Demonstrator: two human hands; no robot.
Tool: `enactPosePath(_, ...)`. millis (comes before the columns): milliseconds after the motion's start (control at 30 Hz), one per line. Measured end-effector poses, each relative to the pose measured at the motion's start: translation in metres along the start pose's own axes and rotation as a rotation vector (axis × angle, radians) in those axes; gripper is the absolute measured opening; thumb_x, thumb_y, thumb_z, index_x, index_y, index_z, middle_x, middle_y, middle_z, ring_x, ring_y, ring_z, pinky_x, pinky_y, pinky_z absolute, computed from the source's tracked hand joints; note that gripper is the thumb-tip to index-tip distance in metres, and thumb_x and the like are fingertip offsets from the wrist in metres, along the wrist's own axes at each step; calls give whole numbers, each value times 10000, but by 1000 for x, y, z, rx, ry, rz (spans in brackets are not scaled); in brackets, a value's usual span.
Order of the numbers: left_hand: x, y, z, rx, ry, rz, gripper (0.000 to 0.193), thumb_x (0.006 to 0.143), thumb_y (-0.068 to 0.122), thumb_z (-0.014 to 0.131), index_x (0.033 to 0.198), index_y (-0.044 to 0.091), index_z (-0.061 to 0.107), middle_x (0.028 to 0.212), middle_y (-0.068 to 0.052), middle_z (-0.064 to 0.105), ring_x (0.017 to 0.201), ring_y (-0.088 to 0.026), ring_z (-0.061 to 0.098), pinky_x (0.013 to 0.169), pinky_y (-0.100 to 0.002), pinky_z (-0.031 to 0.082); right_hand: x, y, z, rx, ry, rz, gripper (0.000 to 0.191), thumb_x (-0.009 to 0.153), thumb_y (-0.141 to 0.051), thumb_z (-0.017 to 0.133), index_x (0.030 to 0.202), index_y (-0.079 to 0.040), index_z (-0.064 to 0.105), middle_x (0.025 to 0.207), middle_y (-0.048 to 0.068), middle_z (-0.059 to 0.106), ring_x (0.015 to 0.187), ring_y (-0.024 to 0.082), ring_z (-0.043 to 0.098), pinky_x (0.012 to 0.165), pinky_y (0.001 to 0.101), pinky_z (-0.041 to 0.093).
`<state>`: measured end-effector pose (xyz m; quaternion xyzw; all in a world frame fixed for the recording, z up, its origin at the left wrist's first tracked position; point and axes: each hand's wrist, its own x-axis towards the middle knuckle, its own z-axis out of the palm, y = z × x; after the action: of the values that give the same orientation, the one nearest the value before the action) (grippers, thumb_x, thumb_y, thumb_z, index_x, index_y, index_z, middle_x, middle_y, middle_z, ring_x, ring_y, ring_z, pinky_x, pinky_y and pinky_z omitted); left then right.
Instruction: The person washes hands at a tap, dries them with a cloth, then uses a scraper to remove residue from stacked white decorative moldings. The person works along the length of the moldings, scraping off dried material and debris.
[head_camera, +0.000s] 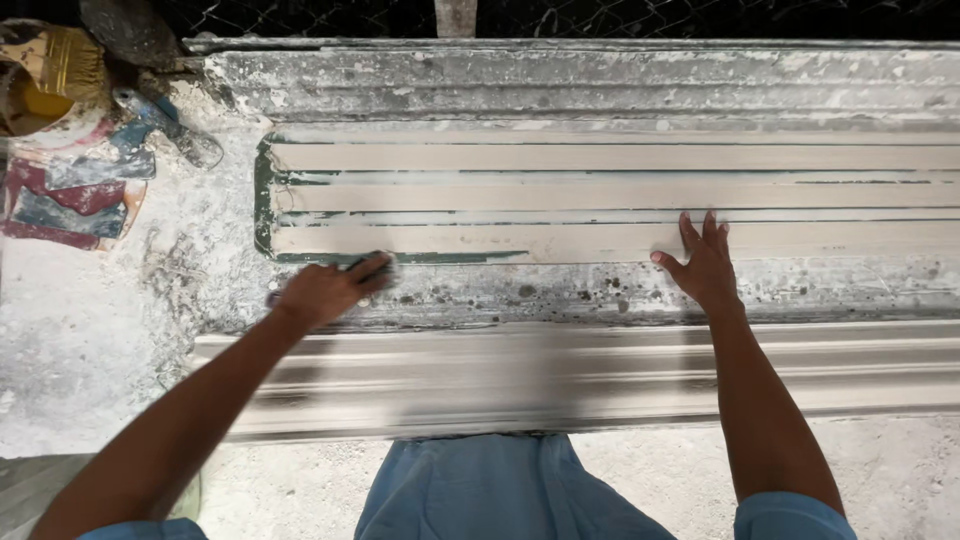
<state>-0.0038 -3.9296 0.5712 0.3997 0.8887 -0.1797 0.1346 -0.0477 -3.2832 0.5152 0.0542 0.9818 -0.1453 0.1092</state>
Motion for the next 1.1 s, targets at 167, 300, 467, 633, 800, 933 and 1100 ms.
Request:
enactPosePath(167,-8,-7,13,49,205,71,671,968,23,527,1555,295,350,1685,-28,204,968,-295,764,461,-264,620,1,-4,-1,-37,8,3,1048,784,-804,585,1646,-275,311,1732,193,101,1574,479,37,1182,638,288)
enactPosePath(300,52,43,4,-13,219,86,624,974,7,548,1544,211,401,1705,-70,217,736,-211,729,450,-254,613,-2,-6,-4,-2,-16,33,1057,764,-815,568,1637,-280,305,1733,181,98,1587,467,39,1177,636,293)
enactPosePath(467,35,63,11,-544,255,-90,527,962,155,610,1464,249,478,1506,-58,483,708,-190,688,525,-289,620,-1,-6,-5,-12,-18,10,1061,770,-824,554,1634,-261,306,1739,186,88,1586,458,43,1178,633,277)
enactPosePath(633,-81,-6,53,-756,156,-334,403,972,268,573,1344,116,538,1298,-125,612,581,-188,683,471,-291,628,3,0,3,-47,-11,-5,1064,790,-822,551,1650,-250,301,1731,204,104,1572,476,67,1200,615,260)
enactPosePath(800,-35,-9,61,-381,344,-259,366,1119,419,372,1287,156,561,1273,-196,659,574,-175,692,485,-357,624,3,0,3,-49,-23,3,1054,791,-811,556,1646,-250,302,1727,218,108,1579,476,78,1199,608,266)
enactPosePath(933,68,69,32,-565,288,-180,417,1070,160,455,1486,180,428,1294,-240,622,585,-186,682,442,-323,618,3,-3,0,-58,-28,4,1049,792,-803,557,1643,-247,295,1728,219,106,1570,480,77,1194,607,268)
enactPosePath(1100,57,76,7,-593,279,-211,461,953,46,574,1409,105,541,1230,-210,633,694,-268,716,512,-379,637,5,-1,1,-63,-21,-8,1065,795,-813,546,1648,-241,266,1716,229,88,1561,473,65,1193,606,244)
